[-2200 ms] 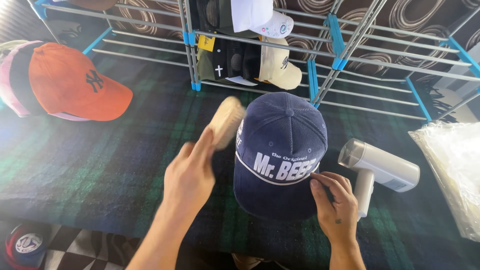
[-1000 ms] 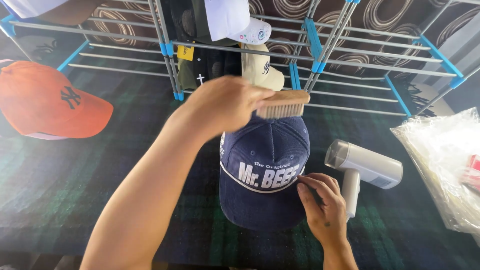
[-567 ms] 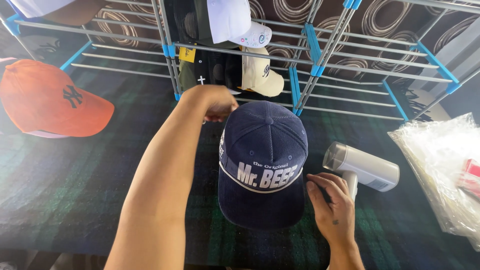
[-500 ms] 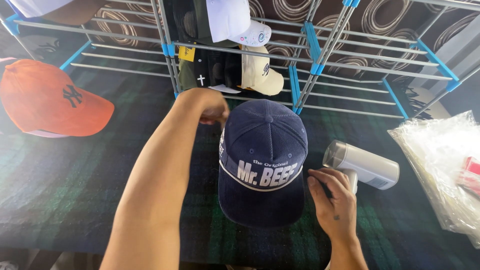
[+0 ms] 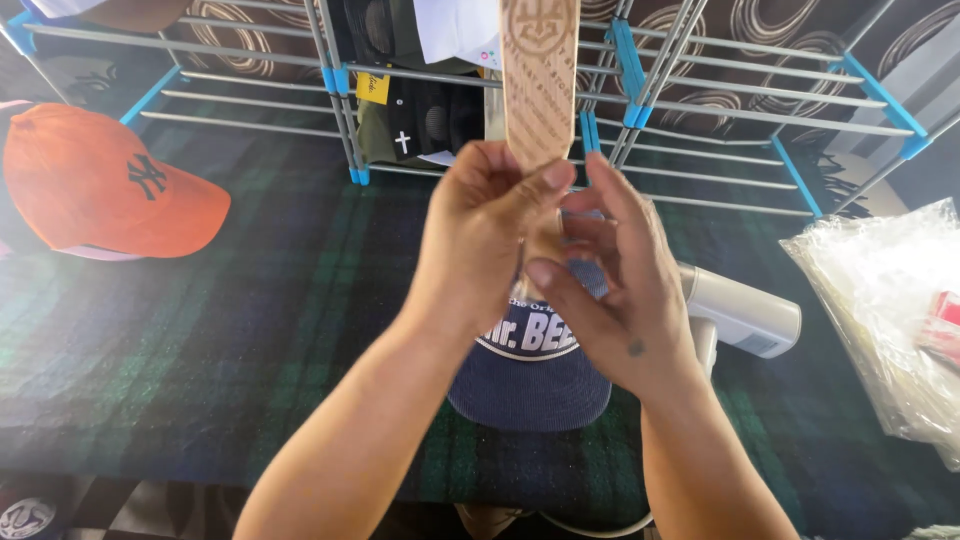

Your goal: The person places a navy blue cap on a wooden head form and uses a wooden brush to clean the cap's surface. They brush the crown, brim, and sides of the cap while holding it steady with their other hand.

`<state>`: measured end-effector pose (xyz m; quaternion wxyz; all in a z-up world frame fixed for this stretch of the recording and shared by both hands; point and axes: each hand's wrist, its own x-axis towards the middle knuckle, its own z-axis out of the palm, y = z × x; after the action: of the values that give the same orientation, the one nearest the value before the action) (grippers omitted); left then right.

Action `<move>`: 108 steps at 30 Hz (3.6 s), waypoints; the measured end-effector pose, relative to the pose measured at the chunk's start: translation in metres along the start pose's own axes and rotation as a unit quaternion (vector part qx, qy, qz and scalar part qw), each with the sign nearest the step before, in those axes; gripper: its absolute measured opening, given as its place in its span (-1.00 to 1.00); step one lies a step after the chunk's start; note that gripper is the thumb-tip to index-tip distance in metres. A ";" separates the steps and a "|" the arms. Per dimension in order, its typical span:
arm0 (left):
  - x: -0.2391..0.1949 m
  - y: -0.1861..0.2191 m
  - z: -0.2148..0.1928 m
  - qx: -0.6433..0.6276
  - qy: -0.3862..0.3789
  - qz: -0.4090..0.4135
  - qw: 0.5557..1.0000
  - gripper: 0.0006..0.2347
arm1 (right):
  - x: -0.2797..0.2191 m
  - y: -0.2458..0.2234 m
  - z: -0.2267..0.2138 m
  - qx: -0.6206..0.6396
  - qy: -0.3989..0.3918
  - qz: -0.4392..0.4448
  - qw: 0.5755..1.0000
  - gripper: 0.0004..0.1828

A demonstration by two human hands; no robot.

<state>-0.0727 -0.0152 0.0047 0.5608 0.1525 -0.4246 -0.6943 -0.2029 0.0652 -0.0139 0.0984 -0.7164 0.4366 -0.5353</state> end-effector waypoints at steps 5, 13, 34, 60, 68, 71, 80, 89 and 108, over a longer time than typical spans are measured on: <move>-0.013 -0.005 0.015 -0.034 0.013 0.017 0.999 -0.75 | 0.017 -0.006 -0.004 -0.099 0.042 0.127 0.986 -0.28; -0.069 -0.026 -0.088 0.343 0.221 0.105 0.907 -0.71 | 0.066 0.008 -0.050 -0.320 -0.248 0.266 0.875 -0.39; -0.109 -0.149 -0.164 -0.193 0.173 -0.107 0.960 -0.69 | 0.009 -0.054 -0.014 -0.428 -0.432 -0.017 0.793 -0.46; -0.106 -0.130 -0.157 -0.179 0.166 -0.123 0.962 -0.67 | -0.019 0.049 -0.086 -0.212 -0.315 -0.070 0.923 -0.50; -0.106 -0.131 -0.157 -0.182 0.171 -0.128 0.960 -0.67 | -0.038 0.034 -0.069 -0.390 -0.250 0.160 0.872 -0.45; -0.107 -0.132 -0.158 -0.183 0.166 -0.132 0.960 -0.70 | -0.052 -0.011 -0.060 -0.376 -0.219 -0.105 0.894 -0.47; -0.108 -0.142 -0.167 -0.246 0.118 -0.092 0.958 -0.69 | -0.053 -0.029 0.017 -0.631 -0.201 -0.199 0.722 -0.38; -0.111 -0.132 -0.163 -0.302 0.024 -0.080 0.950 -0.36 | -0.052 -0.037 0.033 -0.588 -0.260 -0.223 0.733 -0.43; -0.110 -0.132 -0.165 -0.273 0.055 -0.102 0.955 -0.34 | -0.100 0.005 -0.042 -0.245 -0.347 -0.094 0.900 -0.54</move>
<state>-0.0089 0.0174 -0.2221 0.5294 0.0738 -0.1691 -0.8281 -0.2458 0.1487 -0.0684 0.0137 -0.8960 0.4225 -0.1358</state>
